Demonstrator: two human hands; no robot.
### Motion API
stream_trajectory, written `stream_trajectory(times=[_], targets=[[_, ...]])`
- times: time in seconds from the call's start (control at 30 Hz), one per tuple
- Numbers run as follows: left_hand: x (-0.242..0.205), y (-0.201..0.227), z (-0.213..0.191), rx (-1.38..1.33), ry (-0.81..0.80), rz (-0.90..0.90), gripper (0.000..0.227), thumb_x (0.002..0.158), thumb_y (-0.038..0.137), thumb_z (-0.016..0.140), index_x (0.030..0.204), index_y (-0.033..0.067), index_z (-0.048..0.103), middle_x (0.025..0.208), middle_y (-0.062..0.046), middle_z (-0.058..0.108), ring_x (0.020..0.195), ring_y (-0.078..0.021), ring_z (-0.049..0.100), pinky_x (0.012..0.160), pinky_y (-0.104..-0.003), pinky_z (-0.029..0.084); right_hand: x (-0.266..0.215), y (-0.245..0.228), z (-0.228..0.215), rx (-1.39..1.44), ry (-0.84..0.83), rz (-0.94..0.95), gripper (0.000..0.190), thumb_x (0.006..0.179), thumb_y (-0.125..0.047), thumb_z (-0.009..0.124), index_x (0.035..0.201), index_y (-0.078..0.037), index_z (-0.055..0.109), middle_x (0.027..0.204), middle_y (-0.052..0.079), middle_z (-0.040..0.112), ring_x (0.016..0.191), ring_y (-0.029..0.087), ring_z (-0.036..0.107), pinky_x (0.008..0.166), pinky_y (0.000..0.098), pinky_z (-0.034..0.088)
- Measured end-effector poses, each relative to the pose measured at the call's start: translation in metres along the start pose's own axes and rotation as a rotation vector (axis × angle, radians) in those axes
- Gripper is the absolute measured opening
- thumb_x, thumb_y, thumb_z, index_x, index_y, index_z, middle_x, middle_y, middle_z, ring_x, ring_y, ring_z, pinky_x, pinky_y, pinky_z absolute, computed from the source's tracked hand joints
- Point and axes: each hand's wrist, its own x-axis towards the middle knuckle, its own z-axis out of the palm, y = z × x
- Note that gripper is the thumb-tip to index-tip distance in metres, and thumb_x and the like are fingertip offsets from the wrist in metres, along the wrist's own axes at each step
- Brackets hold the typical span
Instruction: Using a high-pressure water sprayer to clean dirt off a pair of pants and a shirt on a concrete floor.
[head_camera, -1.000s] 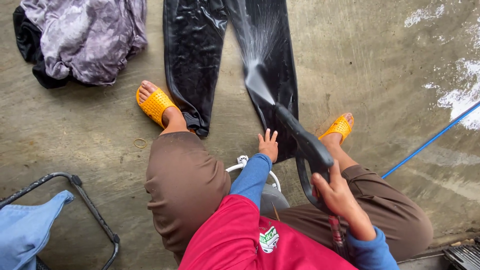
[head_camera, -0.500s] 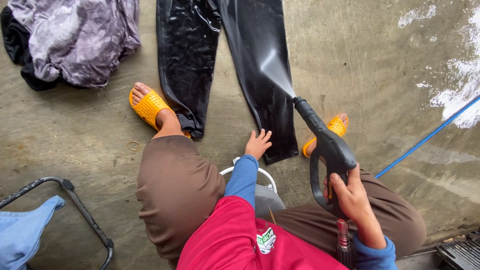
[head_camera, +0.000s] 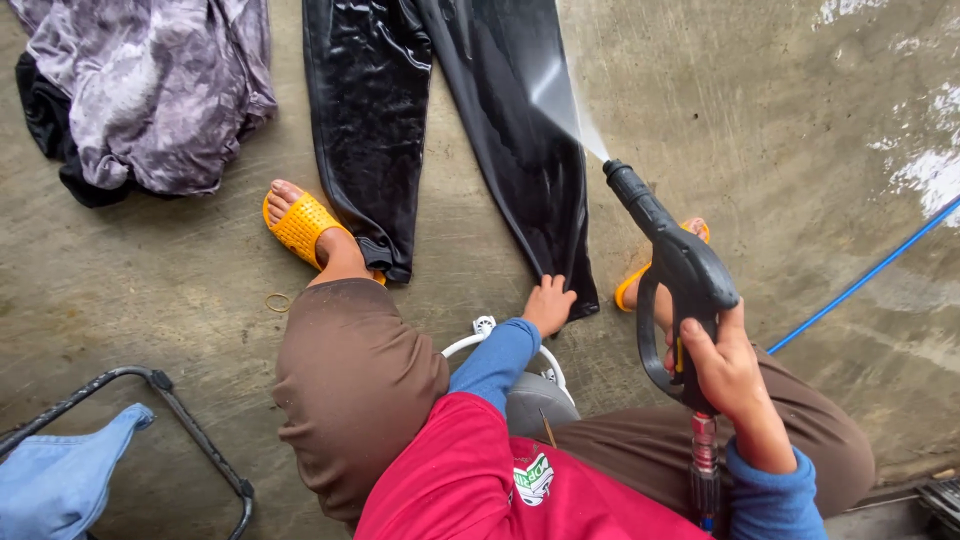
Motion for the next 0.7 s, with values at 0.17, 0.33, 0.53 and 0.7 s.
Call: stream_trajectory(times=[0.17, 0.33, 0.53, 0.7], targets=[[-0.013, 0.042, 0.011, -0.225, -0.275, 0.024, 0.021, 0.085, 0.027, 0.076, 0.101, 0.0163, 0.067, 0.128, -0.017, 0.056, 0.122, -0.0454, 0.052, 0.080, -0.048, 0.062, 0.015, -0.011, 0.001, -0.040, -0.006, -0.056, 0.026, 0.105, -0.024, 0.050, 0.122, -0.012, 0.034, 0.066, 0.020, 0.072, 0.052, 0.035, 0.070, 0.053, 0.0476, 0.056], [-0.008, 0.087, -0.034, -0.348, -0.613, 0.104, 0.008, 0.090, 0.028, 0.062, 0.096, 0.0239, 0.061, 0.134, -0.008, 0.057, 0.130, -0.0342, 0.049, 0.099, -0.048, 0.042, -0.005, -0.032, -0.006, -0.097, 0.071, -0.134, 0.031, 0.106, -0.026, 0.050, 0.126, -0.010, 0.035, 0.071, 0.015, 0.071, 0.056, 0.028, 0.069, 0.061, 0.0412, 0.056], [-0.001, 0.009, -0.073, -0.233, -0.191, 0.000, 0.029, 0.082, 0.026, 0.067, 0.111, 0.0256, 0.072, 0.118, -0.005, 0.062, 0.107, -0.0312, 0.061, 0.082, -0.052, 0.052, -0.031, -0.002, 0.006, -0.045, 0.080, 0.058, 0.033, 0.103, -0.020, 0.051, 0.129, -0.009, 0.035, 0.073, 0.016, 0.069, 0.053, 0.025, 0.066, 0.051, 0.0378, 0.054], [-0.033, -0.123, -0.141, 0.465, 0.263, -0.213, 0.015, 0.083, 0.008, 0.054, 0.090, 0.0186, 0.061, 0.093, -0.009, 0.058, 0.081, -0.0298, 0.054, 0.063, -0.046, 0.041, -0.019, 0.012, 0.032, -0.003, -0.070, 0.081, 0.065, 0.099, -0.014, 0.049, 0.159, -0.015, 0.024, 0.075, 0.018, 0.062, 0.052, 0.026, 0.061, 0.048, 0.0420, 0.054]])
